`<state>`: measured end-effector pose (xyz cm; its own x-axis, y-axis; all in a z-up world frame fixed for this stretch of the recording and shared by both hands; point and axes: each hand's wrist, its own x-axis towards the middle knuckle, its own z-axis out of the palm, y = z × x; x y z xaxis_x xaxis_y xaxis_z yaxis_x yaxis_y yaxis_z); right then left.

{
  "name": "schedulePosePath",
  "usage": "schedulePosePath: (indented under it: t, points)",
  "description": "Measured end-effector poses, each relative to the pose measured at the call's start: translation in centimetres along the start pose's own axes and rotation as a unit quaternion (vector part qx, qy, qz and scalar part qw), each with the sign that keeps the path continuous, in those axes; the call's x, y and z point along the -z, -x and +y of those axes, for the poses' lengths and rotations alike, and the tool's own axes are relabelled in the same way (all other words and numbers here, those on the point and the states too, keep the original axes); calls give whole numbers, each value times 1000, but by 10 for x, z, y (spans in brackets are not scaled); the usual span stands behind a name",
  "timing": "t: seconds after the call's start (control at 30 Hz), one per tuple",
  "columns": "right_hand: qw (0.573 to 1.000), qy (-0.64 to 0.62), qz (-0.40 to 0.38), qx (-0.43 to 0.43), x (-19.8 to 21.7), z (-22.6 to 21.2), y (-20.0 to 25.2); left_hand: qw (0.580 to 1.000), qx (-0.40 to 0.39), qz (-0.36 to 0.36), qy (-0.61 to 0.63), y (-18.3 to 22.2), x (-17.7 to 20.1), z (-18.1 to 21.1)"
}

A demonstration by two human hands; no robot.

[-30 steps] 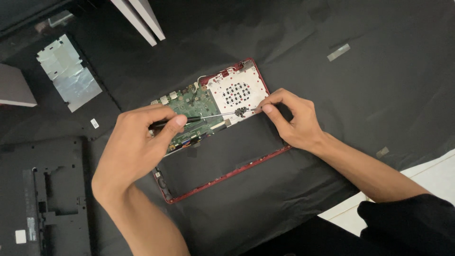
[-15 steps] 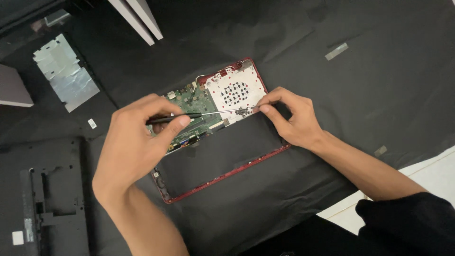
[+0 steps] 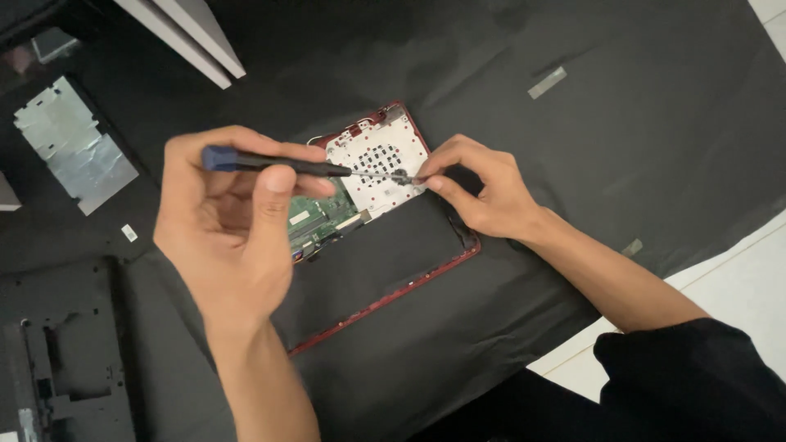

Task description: Repairing a laptop by reassembling components like the battery and securing internal parts with a screwdriver.

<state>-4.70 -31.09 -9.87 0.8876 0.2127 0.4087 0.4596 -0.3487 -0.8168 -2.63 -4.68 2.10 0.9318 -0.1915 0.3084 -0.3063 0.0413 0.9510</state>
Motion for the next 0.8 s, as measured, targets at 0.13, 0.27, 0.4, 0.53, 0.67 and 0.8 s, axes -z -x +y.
schedulePosePath:
  t: [0.13, 0.27, 0.4, 0.53, 0.67, 0.8]
  points:
    - [999, 15, -26, 21, 13, -6, -6, 998, -21, -8, -51, 9, -11, -8]
    - [997, 56, -40, -25, 28, -4, -16, 995, -24, -29, -89, 12, -26, -11]
    - [989, 81, -113, 42, 37, 0, -20, 989, -37, -64, -129, 11, -33, -14]
    - [987, 86, -138, 12, 35, 0, -20, 988, -27, -72, -134, 10, -36, -17]
    - [986, 93, -137, 12, 32, 9, -18, 989, -19, -74, -129, 11, -39, -18]
    - [989, 74, -130, 20, 31, 11, -18, 981, -24, -80, -177, 11, -43, -14]
